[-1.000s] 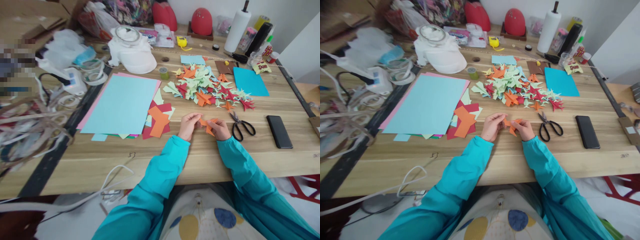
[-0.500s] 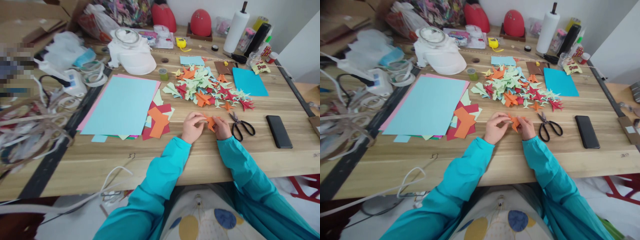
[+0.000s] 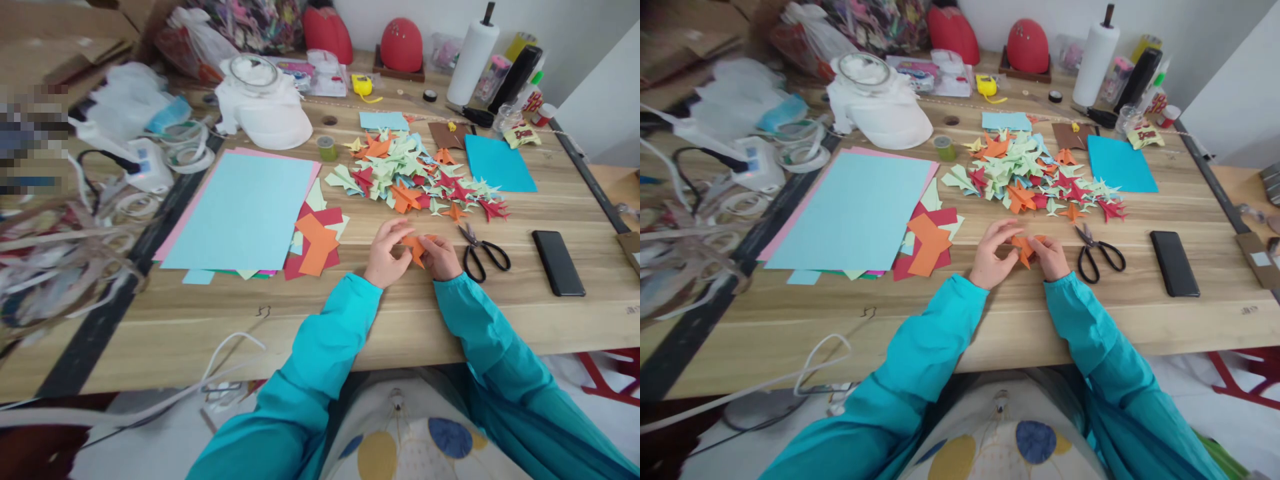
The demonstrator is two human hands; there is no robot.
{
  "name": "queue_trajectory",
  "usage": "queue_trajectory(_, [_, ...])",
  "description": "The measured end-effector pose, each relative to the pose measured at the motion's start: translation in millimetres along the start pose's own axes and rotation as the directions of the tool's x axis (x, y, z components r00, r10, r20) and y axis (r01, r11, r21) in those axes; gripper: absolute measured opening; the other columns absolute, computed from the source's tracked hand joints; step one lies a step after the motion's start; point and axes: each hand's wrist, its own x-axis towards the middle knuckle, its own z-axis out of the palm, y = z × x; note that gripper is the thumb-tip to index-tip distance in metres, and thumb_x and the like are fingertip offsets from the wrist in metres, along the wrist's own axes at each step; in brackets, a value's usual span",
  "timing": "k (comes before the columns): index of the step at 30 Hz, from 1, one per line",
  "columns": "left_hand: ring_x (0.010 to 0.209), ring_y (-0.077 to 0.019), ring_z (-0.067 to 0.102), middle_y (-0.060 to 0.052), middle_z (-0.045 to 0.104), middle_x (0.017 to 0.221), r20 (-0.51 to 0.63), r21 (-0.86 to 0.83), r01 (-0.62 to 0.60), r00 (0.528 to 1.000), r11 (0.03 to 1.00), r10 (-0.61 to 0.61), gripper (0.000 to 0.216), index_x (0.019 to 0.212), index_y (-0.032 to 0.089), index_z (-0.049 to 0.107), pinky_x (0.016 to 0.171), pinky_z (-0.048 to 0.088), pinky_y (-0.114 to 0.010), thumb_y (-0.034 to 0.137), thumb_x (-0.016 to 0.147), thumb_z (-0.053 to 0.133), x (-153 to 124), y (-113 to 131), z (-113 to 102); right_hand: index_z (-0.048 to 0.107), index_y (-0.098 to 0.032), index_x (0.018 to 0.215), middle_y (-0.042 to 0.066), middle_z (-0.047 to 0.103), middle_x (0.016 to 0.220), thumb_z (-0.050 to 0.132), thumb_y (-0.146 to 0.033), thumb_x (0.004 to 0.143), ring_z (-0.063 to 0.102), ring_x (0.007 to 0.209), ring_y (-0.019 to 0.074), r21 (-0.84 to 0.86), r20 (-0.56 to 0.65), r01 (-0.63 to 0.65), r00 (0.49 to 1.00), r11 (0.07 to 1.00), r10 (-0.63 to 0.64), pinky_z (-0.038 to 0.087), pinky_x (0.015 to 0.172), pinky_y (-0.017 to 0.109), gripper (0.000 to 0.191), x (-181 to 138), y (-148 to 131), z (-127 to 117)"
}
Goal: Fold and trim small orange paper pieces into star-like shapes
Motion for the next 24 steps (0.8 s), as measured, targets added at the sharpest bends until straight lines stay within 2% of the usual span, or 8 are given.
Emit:
queue_trajectory(3, [0.101,-0.0194,0.054,-0.010,0.059,0.107,0.046,-0.107,0.118,0.992,0.987,-0.114,0.024,0.094,0.017,0.066,0.086,0.045,-0.032,0.014,0.073,0.054,2,0,0,0.062,-0.016,0.060,-0.001,0.058,0.050,0.069,-0.044,0.064,0.050,0.044,0.0101,-0.077,0.011,0.019,1.000,0.997,-0.018,0.039,0.045,0.024,0.029,-2,-1,0])
queue_trajectory(6, [0.081,-0.0161,0.059,-0.008,0.065,0.092,0.084,-0.181,0.311,0.950,0.933,-0.300,0.019,0.089,0.016,0.067,0.073,0.048,-0.028,0.023,0.074,0.057,2,-3,3,0.061,-0.016,0.059,-0.001,0.056,0.049,0.067,-0.045,0.066,0.048,0.043,0.0088,-0.113,0.003,0.054,0.999,0.992,-0.054,0.038,0.043,0.023,0.031,-3,-1,0])
queue_trajectory(9, [0.065,-0.0130,0.057,-0.007,0.066,0.085,0.048,-0.256,0.409,0.910,0.876,-0.411,0.022,0.087,0.015,0.067,0.061,0.048,-0.026,0.028,0.071,0.061,2,-3,5,0.061,-0.015,0.060,-0.001,0.055,0.049,0.065,-0.048,0.067,0.048,0.043,0.0084,-0.089,-0.004,0.059,0.998,0.994,-0.059,0.039,0.042,0.022,0.033,-2,-3,1])
queue_trajectory(13, [0.057,-0.0113,0.056,-0.005,0.065,0.075,-0.115,-0.291,0.424,0.875,0.858,-0.471,0.022,0.085,0.014,0.067,0.056,0.047,-0.024,0.029,0.069,0.064,4,-2,3,0.063,-0.015,0.076,0.000,0.063,0.057,0.071,-0.046,0.060,0.054,0.042,0.0099,-0.084,0.055,-0.053,0.997,0.995,0.058,0.042,0.041,0.022,0.035,-5,-9,3])
queue_trajectory(17, [0.057,-0.0106,0.056,-0.004,0.064,0.075,-0.170,-0.273,0.396,0.877,0.877,-0.449,0.023,0.086,0.015,0.067,0.055,0.047,-0.023,0.028,0.067,0.066,5,-2,0,0.060,-0.016,0.083,0.002,0.067,0.059,0.074,-0.043,0.056,0.058,0.042,0.0121,-0.087,0.081,-0.151,0.984,0.985,0.158,0.043,0.041,0.022,0.041,-7,-14,5])
queue_trajectory(20, [0.059,-0.0098,0.056,-0.003,0.063,0.079,-0.160,-0.291,0.358,0.896,0.887,-0.414,0.030,0.097,0.019,0.066,0.058,0.049,-0.022,0.028,0.069,0.066,4,-3,0,0.060,-0.016,0.082,0.002,0.068,0.060,0.077,-0.039,0.053,0.058,0.043,0.0113,-0.059,0.095,-0.122,0.987,0.991,0.128,0.044,0.042,0.022,0.041,-6,-14,5])
queue_trajectory(24, [0.062,-0.0092,0.058,-0.005,0.060,0.094,-0.126,-0.304,0.280,0.936,0.911,-0.329,0.033,0.105,0.022,0.064,0.062,0.051,-0.024,0.030,0.073,0.062,2,-4,0,0.061,-0.016,0.080,0.000,0.067,0.058,0.079,-0.034,0.050,0.055,0.043,0.0093,-0.055,0.035,-0.039,0.999,0.998,0.041,0.043,0.043,0.022,0.040,-5,-14,5])
